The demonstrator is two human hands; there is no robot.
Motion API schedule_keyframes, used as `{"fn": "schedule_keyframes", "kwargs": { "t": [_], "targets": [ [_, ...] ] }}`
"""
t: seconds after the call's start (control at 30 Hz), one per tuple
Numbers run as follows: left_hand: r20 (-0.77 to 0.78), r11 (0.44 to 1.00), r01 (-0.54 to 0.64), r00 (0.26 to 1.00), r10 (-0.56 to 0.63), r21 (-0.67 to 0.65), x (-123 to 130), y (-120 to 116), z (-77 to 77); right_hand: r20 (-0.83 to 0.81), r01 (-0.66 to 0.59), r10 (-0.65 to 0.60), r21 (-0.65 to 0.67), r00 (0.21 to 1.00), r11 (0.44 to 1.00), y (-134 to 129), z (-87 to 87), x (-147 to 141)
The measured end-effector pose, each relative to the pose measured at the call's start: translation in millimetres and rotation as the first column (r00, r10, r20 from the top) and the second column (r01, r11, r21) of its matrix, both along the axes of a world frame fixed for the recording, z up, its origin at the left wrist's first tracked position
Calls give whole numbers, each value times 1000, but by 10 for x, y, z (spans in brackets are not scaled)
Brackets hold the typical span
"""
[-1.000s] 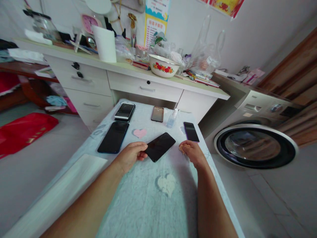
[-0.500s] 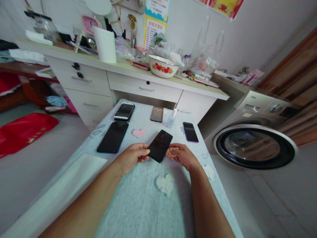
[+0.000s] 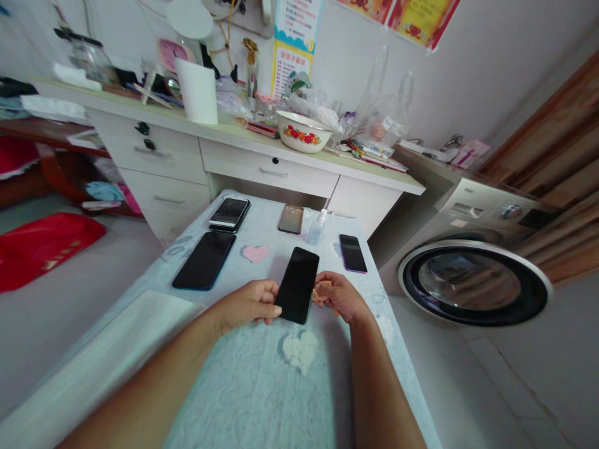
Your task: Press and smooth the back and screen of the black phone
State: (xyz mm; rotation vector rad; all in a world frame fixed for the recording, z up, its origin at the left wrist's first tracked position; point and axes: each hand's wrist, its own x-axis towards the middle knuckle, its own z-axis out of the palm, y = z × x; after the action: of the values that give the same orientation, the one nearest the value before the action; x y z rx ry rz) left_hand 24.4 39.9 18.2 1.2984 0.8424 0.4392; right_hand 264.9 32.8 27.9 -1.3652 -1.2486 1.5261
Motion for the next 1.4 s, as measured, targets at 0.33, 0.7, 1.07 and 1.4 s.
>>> {"fn": "schedule_keyframes", "kwargs": {
  "t": [0.33,0.7,1.07,1.4],
  "targets": [
    [16,997,-32,999,31,69,177,-64,19,-80,40,-39,16,996,999,11,-19,124],
    [92,959,-279,957,275,42,578,-160,178,107,131,-133,28,985,991,-25,185,322],
    [225,928,-360,900,373,-99,1342,3,150,148,206,-207,20,967,978,-297,264,792],
    [174,893,-437,876,449,-108,1942,342,-3,170,531,-537,78,827,843,-79,-15,1034]
  ]
}}
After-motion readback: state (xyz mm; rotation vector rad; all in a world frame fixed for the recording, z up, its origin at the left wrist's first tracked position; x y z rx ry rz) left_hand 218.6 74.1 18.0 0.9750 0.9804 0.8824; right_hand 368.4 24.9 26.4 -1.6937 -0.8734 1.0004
